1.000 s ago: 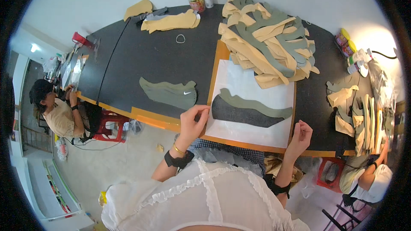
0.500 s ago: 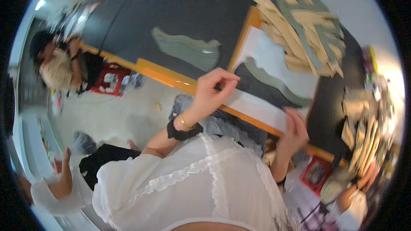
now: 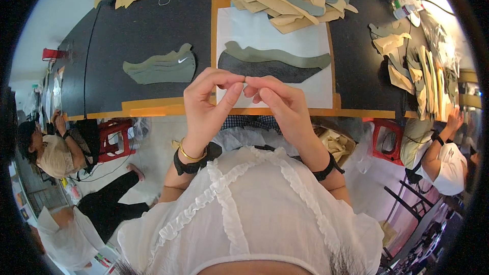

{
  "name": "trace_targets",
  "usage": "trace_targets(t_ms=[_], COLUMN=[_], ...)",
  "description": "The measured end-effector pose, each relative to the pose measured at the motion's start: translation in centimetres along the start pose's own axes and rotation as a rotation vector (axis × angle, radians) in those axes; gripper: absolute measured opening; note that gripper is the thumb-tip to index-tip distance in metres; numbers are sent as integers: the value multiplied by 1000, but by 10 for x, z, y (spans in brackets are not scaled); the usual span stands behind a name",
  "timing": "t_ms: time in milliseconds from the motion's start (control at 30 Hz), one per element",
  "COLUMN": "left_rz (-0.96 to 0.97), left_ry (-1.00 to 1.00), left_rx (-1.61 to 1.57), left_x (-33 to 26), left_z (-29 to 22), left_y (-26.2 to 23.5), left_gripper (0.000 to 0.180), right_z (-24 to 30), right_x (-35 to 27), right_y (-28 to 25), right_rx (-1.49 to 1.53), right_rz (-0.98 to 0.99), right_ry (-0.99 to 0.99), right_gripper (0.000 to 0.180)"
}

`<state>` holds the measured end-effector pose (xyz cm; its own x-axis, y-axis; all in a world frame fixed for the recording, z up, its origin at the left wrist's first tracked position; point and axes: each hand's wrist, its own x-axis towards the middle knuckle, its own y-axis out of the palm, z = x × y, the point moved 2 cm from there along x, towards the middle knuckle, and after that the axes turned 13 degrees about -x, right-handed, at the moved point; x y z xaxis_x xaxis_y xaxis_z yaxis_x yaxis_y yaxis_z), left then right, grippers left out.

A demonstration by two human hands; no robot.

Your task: Organizing and inspecting shoe upper components in a factory setting.

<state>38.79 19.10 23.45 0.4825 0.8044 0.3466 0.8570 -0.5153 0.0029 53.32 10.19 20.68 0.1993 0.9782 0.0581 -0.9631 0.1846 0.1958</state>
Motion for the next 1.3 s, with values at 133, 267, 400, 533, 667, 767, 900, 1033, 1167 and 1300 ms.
trace_targets(t_ms=[133, 267, 400, 533, 667, 767, 900, 1033, 1167, 1300], left_rz=[-2, -31, -4, 27, 40, 34, 23, 8, -19, -9], left_ry=[-41, -13, -12, -20, -45, 2, 62, 121, 133, 124], left_rx=[-9, 67, 60, 39, -3, 80, 162, 242, 223, 206], left_x=[-2, -2, 1, 1, 1, 2, 2, 2, 3, 5], left_z=[-1, -2, -3, 0, 1, 0, 0, -2, -2, 0], left_y=[3, 5, 7, 8, 9, 10, 9, 11, 15, 14], left_gripper=[13, 12, 13, 13, 13, 11, 10, 13, 13, 13], right_z=[-1, -1, -2, -6, -10, -11, -9, -8, -9, -15], right_x=[-2, -3, -4, -3, -5, -4, -3, -4, -3, -1], right_y=[-2, -4, -6, -9, -10, -11, -10, -8, -7, -7], right_rx=[-21, -8, 31, 97, 120, 131, -29, -102, -78, -99], right_rz=[0, 14, 15, 33, 14, 8, 12, 3, 6, -5], right_ry=[-4, 11, 8, 24, 70, 77, 73, 88, 43, 2], right_gripper=[29, 30, 30, 29, 29, 28, 28, 27, 26, 26])
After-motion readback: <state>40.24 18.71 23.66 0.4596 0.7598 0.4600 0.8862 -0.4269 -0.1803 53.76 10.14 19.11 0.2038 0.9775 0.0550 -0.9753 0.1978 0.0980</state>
